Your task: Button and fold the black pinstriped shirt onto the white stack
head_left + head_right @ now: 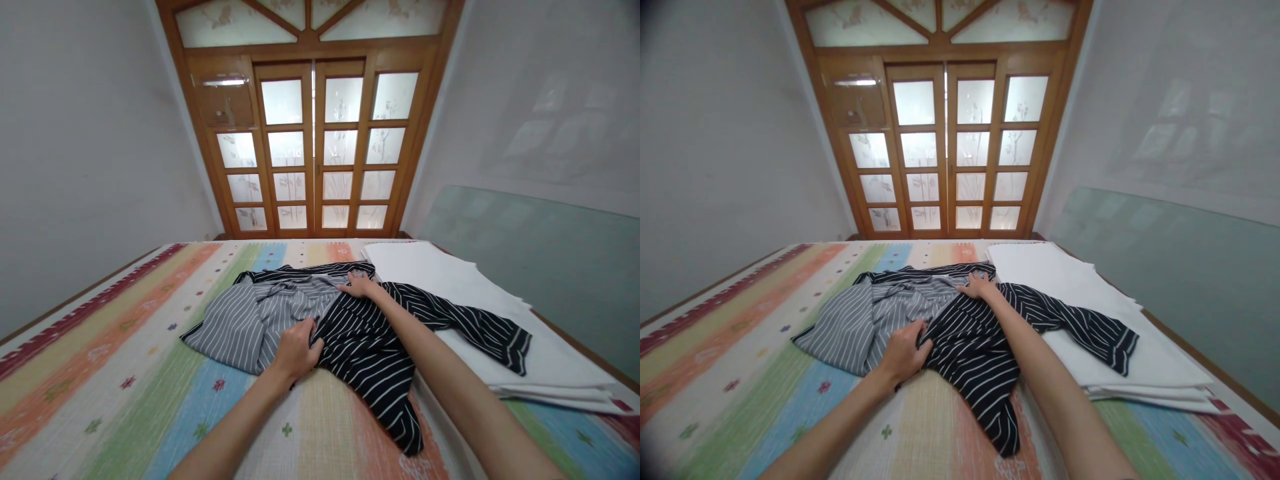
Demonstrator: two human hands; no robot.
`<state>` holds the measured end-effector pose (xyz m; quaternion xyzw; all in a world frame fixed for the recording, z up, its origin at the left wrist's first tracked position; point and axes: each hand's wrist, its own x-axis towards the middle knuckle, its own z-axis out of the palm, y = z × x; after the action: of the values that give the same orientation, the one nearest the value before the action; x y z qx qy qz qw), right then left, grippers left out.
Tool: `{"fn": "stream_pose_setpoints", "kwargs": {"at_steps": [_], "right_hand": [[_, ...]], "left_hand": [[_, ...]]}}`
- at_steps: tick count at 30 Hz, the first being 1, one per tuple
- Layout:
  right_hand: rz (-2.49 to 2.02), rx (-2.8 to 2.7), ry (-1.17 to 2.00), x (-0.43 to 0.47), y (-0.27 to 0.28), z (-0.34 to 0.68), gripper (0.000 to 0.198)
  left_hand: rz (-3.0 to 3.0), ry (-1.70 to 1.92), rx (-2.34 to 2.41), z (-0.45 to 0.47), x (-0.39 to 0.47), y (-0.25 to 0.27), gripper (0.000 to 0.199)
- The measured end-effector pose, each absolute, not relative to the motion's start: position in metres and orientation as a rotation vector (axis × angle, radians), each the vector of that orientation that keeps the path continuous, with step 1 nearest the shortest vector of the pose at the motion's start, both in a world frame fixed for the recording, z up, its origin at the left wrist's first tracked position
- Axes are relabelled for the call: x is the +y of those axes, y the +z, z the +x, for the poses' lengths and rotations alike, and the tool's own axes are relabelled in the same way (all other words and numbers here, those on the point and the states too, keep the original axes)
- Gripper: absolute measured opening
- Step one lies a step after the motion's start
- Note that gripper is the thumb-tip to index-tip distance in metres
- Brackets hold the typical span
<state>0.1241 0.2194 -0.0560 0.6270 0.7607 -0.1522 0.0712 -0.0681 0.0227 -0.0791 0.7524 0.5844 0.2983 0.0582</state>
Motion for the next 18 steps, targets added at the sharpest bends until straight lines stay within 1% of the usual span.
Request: {"fn": "stream_pose_setpoints", "kwargs": {"at_steps": [1, 4, 8, 12, 14, 18], "right_hand": [[1.910, 2.278, -0.463, 0.223, -0.057, 0.124, 0.101], [1.980, 2.236, -0.468, 0.233, -0.060, 0.121, 0.104], [2.035, 2.233, -0.445, 0.248, -0.069, 0.119, 0.103], [2.020, 2.306, -0.438, 0.261, -0.078, 0.123, 0.100], [2.013, 2.348, -0.435, 0.263, -0.079, 0.126, 0.098], [1.969, 2.433, -0.471, 0.257, -0.071, 0.131, 0.086]], "left_hand": [[2.233, 0.913, 1.801, -0.068, 0.024, -0.078, 0.003], [2.147, 0.906, 1.838, -0.067, 0.026, -0.073, 0.015], [2.140, 0.842, 1.788, -0.070, 0.030, -0.072, 0.020], [2.130, 0.897, 1.730, -0.076, 0.032, -0.076, 0.030], [2.100, 0.920, 1.723, -0.079, 0.034, -0.077, 0.028], [2.017, 0.972, 1.693, -0.083, 0.037, -0.077, 0.017]]}}
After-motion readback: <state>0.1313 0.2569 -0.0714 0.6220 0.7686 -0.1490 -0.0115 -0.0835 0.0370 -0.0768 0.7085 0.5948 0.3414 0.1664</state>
